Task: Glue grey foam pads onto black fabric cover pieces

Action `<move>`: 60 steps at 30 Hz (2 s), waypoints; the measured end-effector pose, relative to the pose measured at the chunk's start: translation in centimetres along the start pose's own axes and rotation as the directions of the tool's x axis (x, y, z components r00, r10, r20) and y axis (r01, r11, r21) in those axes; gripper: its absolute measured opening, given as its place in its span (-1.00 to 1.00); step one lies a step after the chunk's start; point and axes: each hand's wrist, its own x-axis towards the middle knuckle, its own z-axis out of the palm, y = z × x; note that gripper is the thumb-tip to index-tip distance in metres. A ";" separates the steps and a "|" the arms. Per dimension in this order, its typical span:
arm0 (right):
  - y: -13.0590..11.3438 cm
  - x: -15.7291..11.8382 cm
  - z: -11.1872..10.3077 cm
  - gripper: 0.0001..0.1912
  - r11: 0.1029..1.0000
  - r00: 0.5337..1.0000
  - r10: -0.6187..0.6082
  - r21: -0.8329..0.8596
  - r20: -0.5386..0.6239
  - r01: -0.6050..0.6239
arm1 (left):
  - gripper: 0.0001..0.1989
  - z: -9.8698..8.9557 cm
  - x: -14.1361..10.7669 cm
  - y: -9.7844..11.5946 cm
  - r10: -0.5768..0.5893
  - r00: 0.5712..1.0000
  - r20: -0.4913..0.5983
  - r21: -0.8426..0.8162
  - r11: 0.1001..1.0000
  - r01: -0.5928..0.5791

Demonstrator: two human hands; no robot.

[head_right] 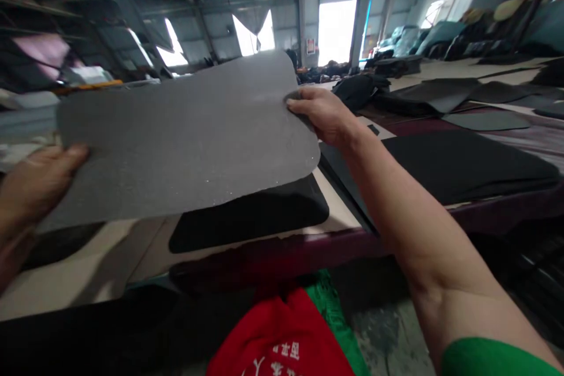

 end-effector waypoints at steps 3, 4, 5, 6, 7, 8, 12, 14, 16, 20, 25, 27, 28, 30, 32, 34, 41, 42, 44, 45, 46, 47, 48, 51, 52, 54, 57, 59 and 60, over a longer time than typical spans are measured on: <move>1.0 0.0 -0.8 -0.87 0.998 0.996 0.067 0.018 0.065 -0.068 | -0.52 0.5 0.0 -0.1 -0.009 0.999 0.037 -0.134 0.991 0.014; 1.6 -0.3 -1.1 -0.86 0.996 0.995 0.084 0.016 0.055 -0.085 | -0.52 0.9 -0.2 -0.4 -0.022 0.998 0.056 -0.158 0.987 0.031; 2.4 -0.7 -1.3 -0.84 0.994 0.994 0.106 0.009 0.035 -0.107 | -0.52 1.4 -0.5 -0.8 -0.039 0.996 0.074 -0.171 0.984 0.051; 3.2 -1.2 -1.4 -0.82 0.992 0.992 0.130 -0.005 0.007 -0.130 | -0.51 2.1 -0.7 -1.3 -0.053 0.994 0.092 -0.176 0.982 0.068; 4.2 -1.7 -1.5 -0.81 0.987 0.988 0.155 -0.026 -0.020 -0.156 | -0.50 2.9 -1.1 -1.9 -0.060 0.992 0.112 -0.169 0.982 0.078; 5.2 -2.2 -1.6 -0.79 0.981 0.982 0.183 -0.058 -0.043 -0.185 | -0.50 3.7 -1.4 -2.4 -0.061 0.989 0.137 -0.154 0.985 0.082; 9.5 -4.1 -1.9 -0.76 0.911 0.961 0.253 -0.305 -0.115 -0.277 | -0.55 7.7 -2.9 -4.3 0.009 0.973 0.231 -0.115 0.993 0.018; 11.6 -4.7 -2.0 -0.76 0.877 0.957 0.255 -0.384 -0.141 -0.290 | -0.55 9.5 -3.5 -5.0 0.045 0.964 0.263 -0.117 0.993 -0.015; 13.4 -5.0 -2.1 -0.76 0.862 0.955 0.254 -0.411 -0.155 -0.296 | -0.53 11.1 -3.9 -5.7 0.072 0.953 0.294 -0.113 0.993 -0.040; 15.8 -5.0 -2.3 -0.79 0.829 0.952 0.245 -0.469 -0.187 -0.305 | -0.48 12.9 -4.2 -6.5 0.087 0.937 0.337 -0.115 0.992 -0.051; 17.0 -4.9 -2.5 -0.77 0.807 0.953 0.237 -0.508 -0.187 -0.300 | -0.45 13.5 -3.9 -6.7 0.088 0.932 0.351 -0.102 0.993 -0.056; 17.2 -4.9 -2.5 -0.76 0.800 0.955 0.236 -0.522 -0.178 -0.295 | -0.45 13.5 -3.6 -6.8 0.087 0.930 0.358 -0.093 0.994 -0.057; 17.2 -5.0 -2.5 -0.76 0.794 0.956 0.237 -0.532 -0.175 -0.294 | -0.45 13.6 -3.5 -6.8 0.087 0.927 0.365 -0.088 0.994 -0.059; 17.3 -5.1 -2.5 -0.77 0.778 0.956 0.239 -0.556 -0.171 -0.294 | -0.45 13.7 -3.3 -6.9 0.086 0.923 0.376 -0.075 0.995 -0.062; 17.5 -5.4 -2.5 -0.79 0.760 0.956 0.241 -0.580 -0.166 -0.292 | -0.45 13.9 -3.3 -7.0 0.087 0.917 0.390 -0.066 0.996 -0.066; 17.7 -5.6 -2.4 -0.79 0.745 0.958 0.238 -0.603 -0.160 -0.286 | -0.47 14.2 -3.4 -7.1 0.103 0.912 0.397 -0.050 0.995 -0.091; 18.5 -6.1 -2.5 -0.80 0.682 0.963 0.229 -0.682 -0.141 -0.262 | -0.52 15.3 -3.3 -7.5 0.130 0.912 0.389 0.017 0.989 -0.148; 18.5 -6.1 -2.5 -0.80 0.673 0.963 0.229 -0.692 -0.139 -0.260 | -0.53 15.4 -3.3 -7.6 0.131 0.912 0.389 0.014 0.989 -0.148; 18.4 -6.2 -2.4 -0.80 0.655 0.964 0.230 -0.711 -0.134 -0.255 | -0.53 15.4 -3.4 -7.5 0.129 0.911 0.392 0.007 0.990 -0.143; 18.3 -6.3 -2.4 -0.80 0.645 0.964 0.231 -0.721 -0.131 -0.253 | -0.53 15.4 -3.5 -7.4 0.125 0.911 0.392 0.008 0.990 -0.140; 18.3 -6.3 -2.4 -0.81 0.634 0.964 0.232 -0.731 -0.130 -0.251 | -0.54 15.4 -3.6 -7.3 0.122 0.912 0.392 0.012 0.990 -0.137; 18.2 -6.3 -2.3 -0.81 0.623 0.964 0.234 -0.741 -0.129 -0.250 | -0.54 15.3 -3.7 -7.2 0.118 0.913 0.391 0.018 0.991 -0.136; 18.1 -6.4 -2.3 -0.81 0.613 0.963 0.236 -0.750 -0.128 -0.250 | -0.53 15.3 -3.7 -7.1 0.113 0.914 0.390 0.026 0.991 -0.134; 17.9 -6.4 -2.2 -0.79 0.581 0.961 0.243 -0.774 -0.132 -0.253 | -0.54 15.3 -3.8 -7.1 0.112 0.912 0.395 0.032 0.990 -0.136; 17.9 -6.4 -2.2 -0.79 0.570 0.960 0.247 -0.780 -0.134 -0.256 | -0.54 15.3 -3.8 -7.1 0.116 0.911 0.396 0.031 0.990 -0.139; 17.9 -6.4 -2.1 -0.78 0.550 0.957 0.257 -0.793 -0.138 -0.262 | -0.54 15.4 -3.8 -7.3 0.122 0.910 0.396 0.031 0.989 -0.146; 17.9 -6.5 -1.9 -0.78 0.520 0.953 0.268 -0.811 -0.144 -0.269 | -0.53 15.5 -3.8 -7.4 0.127 0.911 0.392 0.034 0.988 -0.152; 17.8 -6.6 -1.8 -0.77 0.501 0.951 0.272 -0.822 -0.147 -0.270 | -0.54 15.6 -3.9 -7.3 0.133 0.911 0.390 0.036 0.987 -0.160; 17.7 -6.6 -1.7 -0.76 0.492 0.950 0.274 -0.827 -0.149 -0.272 | -0.54 15.6 -3.9 -7.2 0.137 0.911 0.388 0.041 0.985 -0.165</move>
